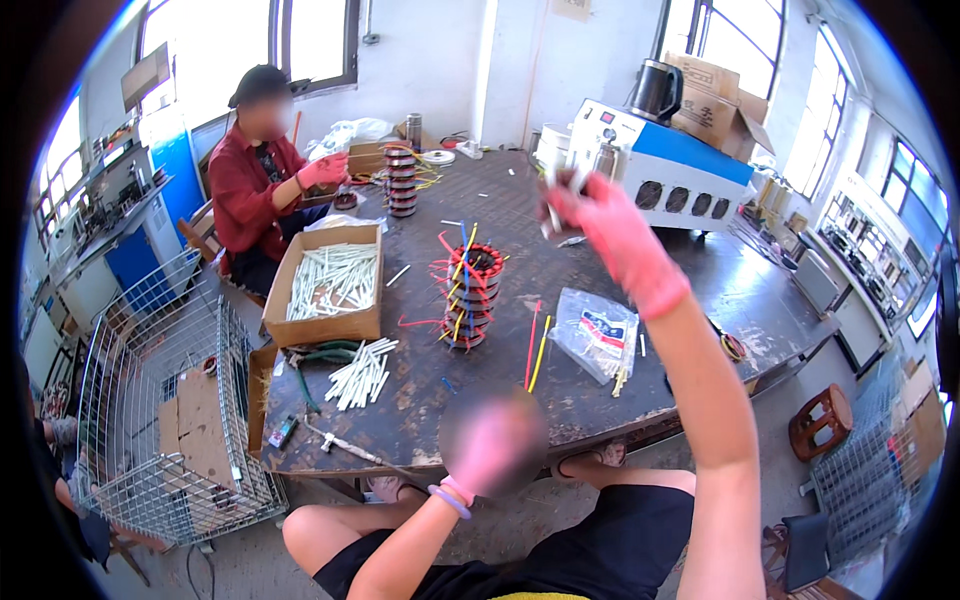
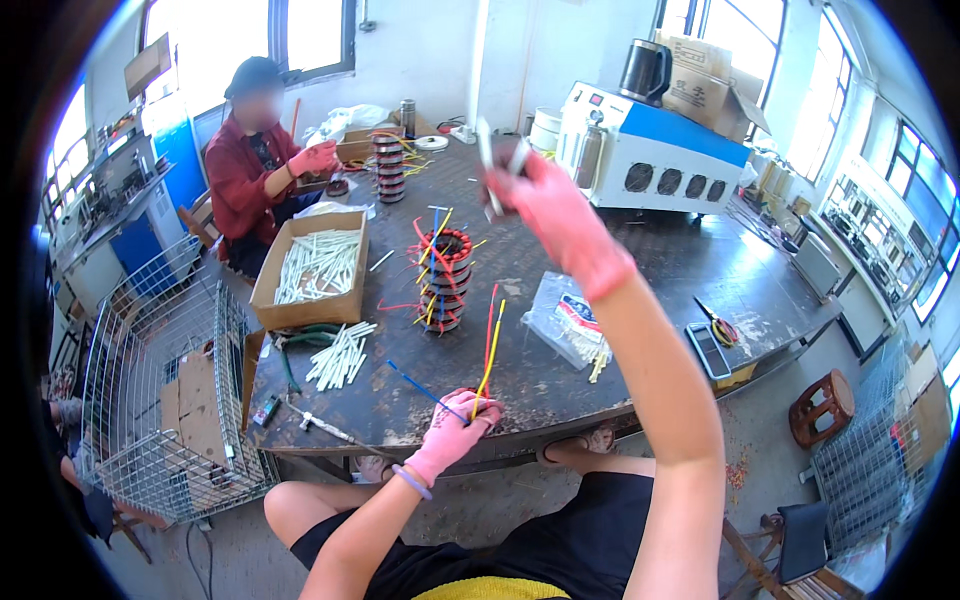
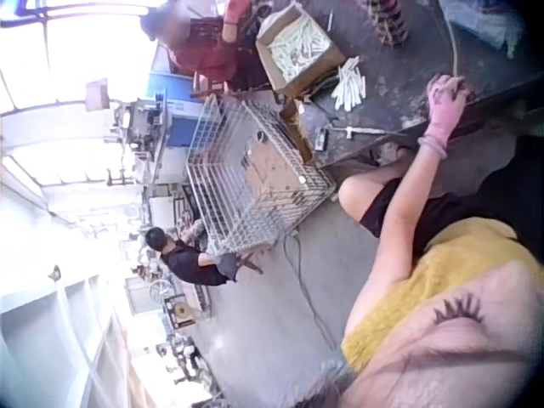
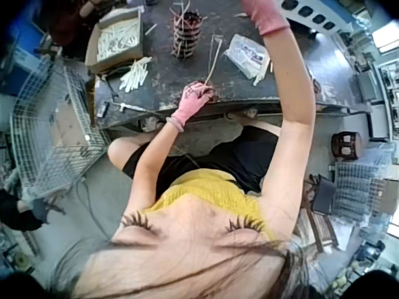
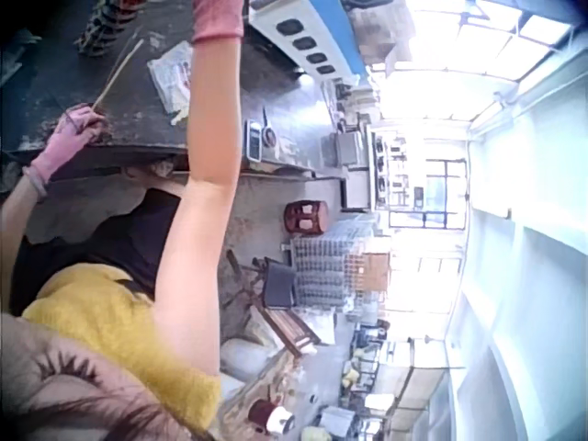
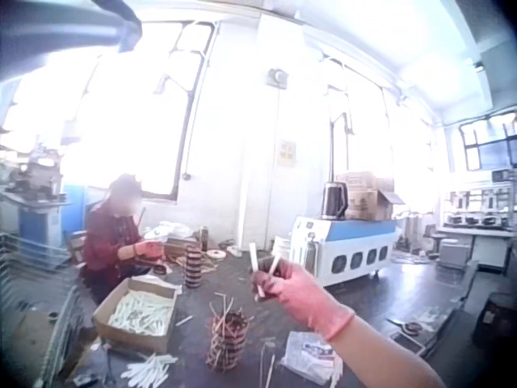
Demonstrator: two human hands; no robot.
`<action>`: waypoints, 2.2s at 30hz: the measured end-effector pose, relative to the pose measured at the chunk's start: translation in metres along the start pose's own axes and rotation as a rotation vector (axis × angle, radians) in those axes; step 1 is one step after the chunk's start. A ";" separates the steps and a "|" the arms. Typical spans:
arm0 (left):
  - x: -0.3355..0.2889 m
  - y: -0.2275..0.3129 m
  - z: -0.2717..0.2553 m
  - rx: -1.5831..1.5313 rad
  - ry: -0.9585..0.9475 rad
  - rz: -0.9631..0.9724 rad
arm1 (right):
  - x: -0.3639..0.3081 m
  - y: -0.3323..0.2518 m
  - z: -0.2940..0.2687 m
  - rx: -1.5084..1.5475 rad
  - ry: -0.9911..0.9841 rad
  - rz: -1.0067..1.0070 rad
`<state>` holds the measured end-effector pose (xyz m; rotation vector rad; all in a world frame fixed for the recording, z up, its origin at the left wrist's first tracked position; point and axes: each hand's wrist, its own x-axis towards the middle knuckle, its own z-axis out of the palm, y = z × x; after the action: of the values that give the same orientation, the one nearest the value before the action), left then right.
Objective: The person assembles a motor stator by inserting wires and tubes into the core and securing them with a tie. The person then trims the excess tie with scissors and places the finished component onto a stack.
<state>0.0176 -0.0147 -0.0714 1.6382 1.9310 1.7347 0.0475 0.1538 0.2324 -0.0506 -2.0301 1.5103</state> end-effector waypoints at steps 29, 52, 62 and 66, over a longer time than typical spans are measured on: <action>0.039 0.077 -0.006 -0.665 -0.034 -0.436 | -0.116 0.063 -0.038 -0.136 0.141 -0.002; 0.041 0.075 -0.013 -0.410 -0.045 -0.315 | -0.150 0.072 -0.004 -0.358 -0.167 0.102; 0.045 0.076 -0.030 -0.502 0.077 -0.209 | -0.175 0.089 0.007 -0.296 -0.070 0.087; 0.062 0.094 -0.033 -0.459 0.038 -0.170 | -0.171 0.084 0.007 -0.379 -0.104 0.080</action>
<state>0.0288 -0.0128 0.0455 1.2516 1.4793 1.9587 0.1577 0.1137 0.0819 -0.2106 -2.3996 1.1743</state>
